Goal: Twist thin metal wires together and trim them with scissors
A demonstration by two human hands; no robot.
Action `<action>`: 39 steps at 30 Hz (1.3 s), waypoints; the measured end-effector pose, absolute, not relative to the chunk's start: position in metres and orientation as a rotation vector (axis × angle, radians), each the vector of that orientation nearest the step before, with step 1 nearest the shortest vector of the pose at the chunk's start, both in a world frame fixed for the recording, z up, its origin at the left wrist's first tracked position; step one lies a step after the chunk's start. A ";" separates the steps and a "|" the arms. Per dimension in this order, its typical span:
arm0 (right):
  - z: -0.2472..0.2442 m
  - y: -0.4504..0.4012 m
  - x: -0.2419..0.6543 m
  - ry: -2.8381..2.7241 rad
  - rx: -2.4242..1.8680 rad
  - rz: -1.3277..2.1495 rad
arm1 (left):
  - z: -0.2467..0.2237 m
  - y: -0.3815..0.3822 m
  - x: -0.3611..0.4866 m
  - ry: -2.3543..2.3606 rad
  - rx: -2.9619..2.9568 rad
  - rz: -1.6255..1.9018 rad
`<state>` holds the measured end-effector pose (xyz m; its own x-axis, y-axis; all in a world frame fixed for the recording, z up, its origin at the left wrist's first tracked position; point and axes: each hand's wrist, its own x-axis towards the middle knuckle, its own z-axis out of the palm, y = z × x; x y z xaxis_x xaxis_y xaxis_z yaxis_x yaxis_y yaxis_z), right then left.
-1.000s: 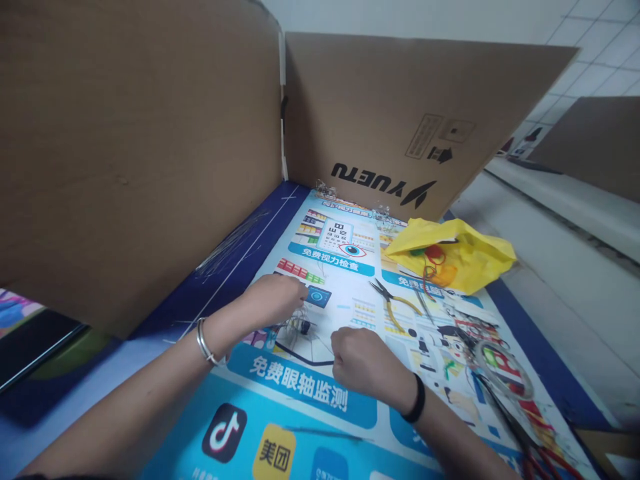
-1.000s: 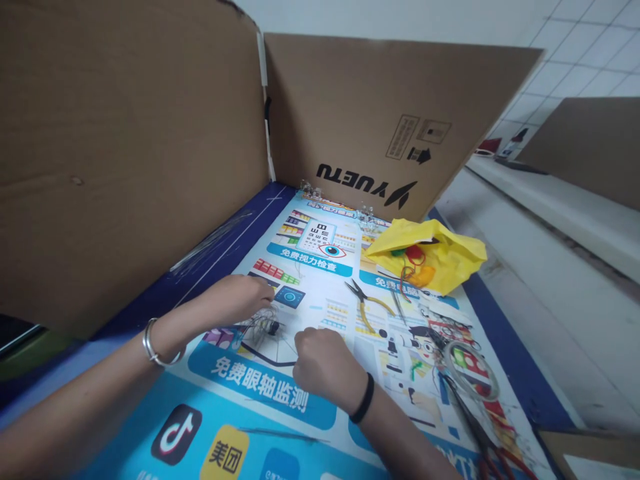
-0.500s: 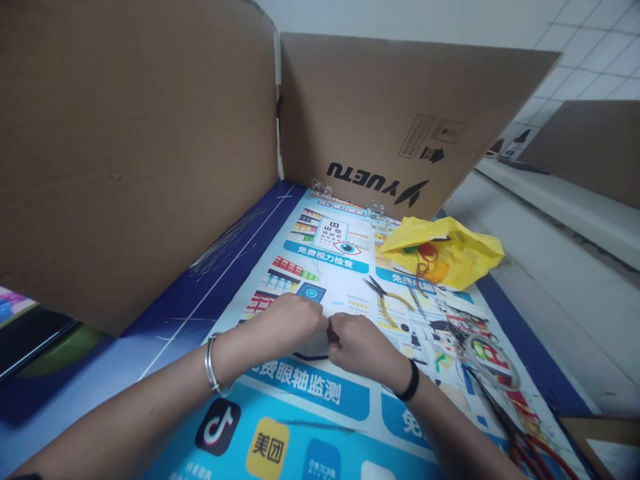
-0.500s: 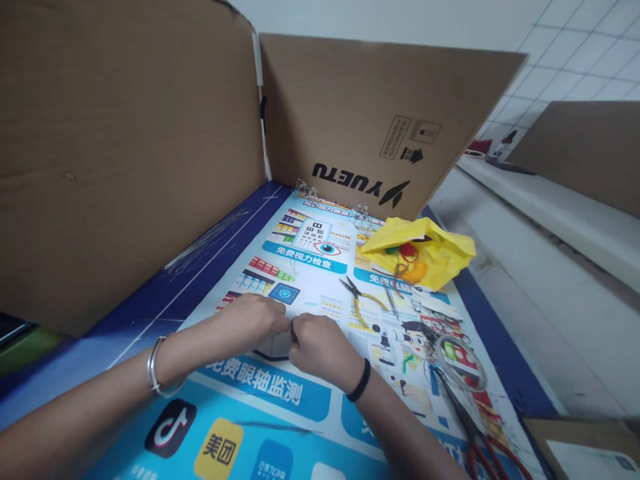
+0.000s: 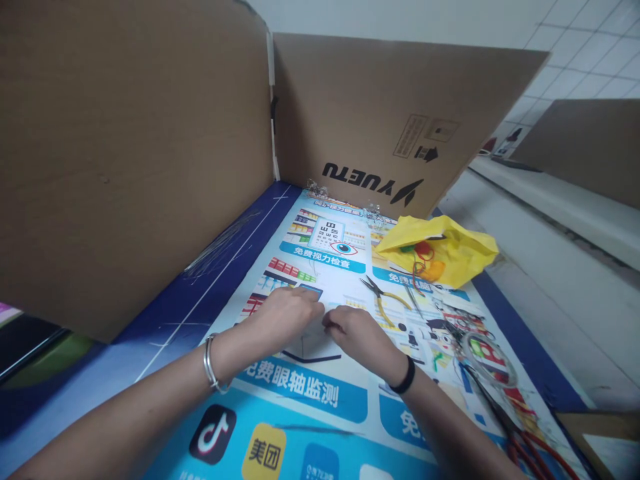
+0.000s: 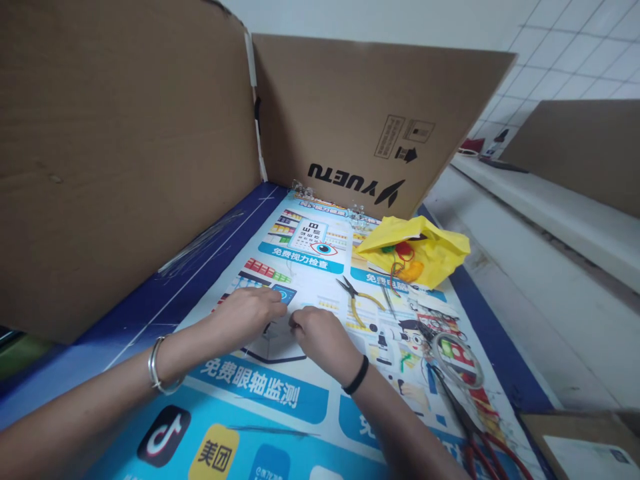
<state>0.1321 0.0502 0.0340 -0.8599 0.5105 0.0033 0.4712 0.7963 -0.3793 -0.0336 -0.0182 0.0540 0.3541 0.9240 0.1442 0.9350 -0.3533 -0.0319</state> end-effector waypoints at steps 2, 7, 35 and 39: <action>0.034 0.051 0.132 -2.888 -0.815 0.506 | 0.052 -0.017 -0.032 -1.723 -2.492 -0.149; 0.031 0.048 0.130 -2.893 -0.932 0.243 | 0.051 -0.017 -0.022 -1.710 -2.476 -0.154; 0.009 0.052 0.123 -1.947 -0.924 1.156 | 0.038 -0.001 -0.034 -2.342 -2.419 -1.135; 0.011 0.050 0.122 -1.810 -0.923 1.345 | 0.036 0.002 -0.036 -2.527 -2.371 -1.404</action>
<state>0.1218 0.0500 0.0107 -0.5087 0.8535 0.1127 0.1383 0.2102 -0.9678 -0.0358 0.0019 0.0356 -0.0923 0.9942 0.0551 0.5722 0.0077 0.8201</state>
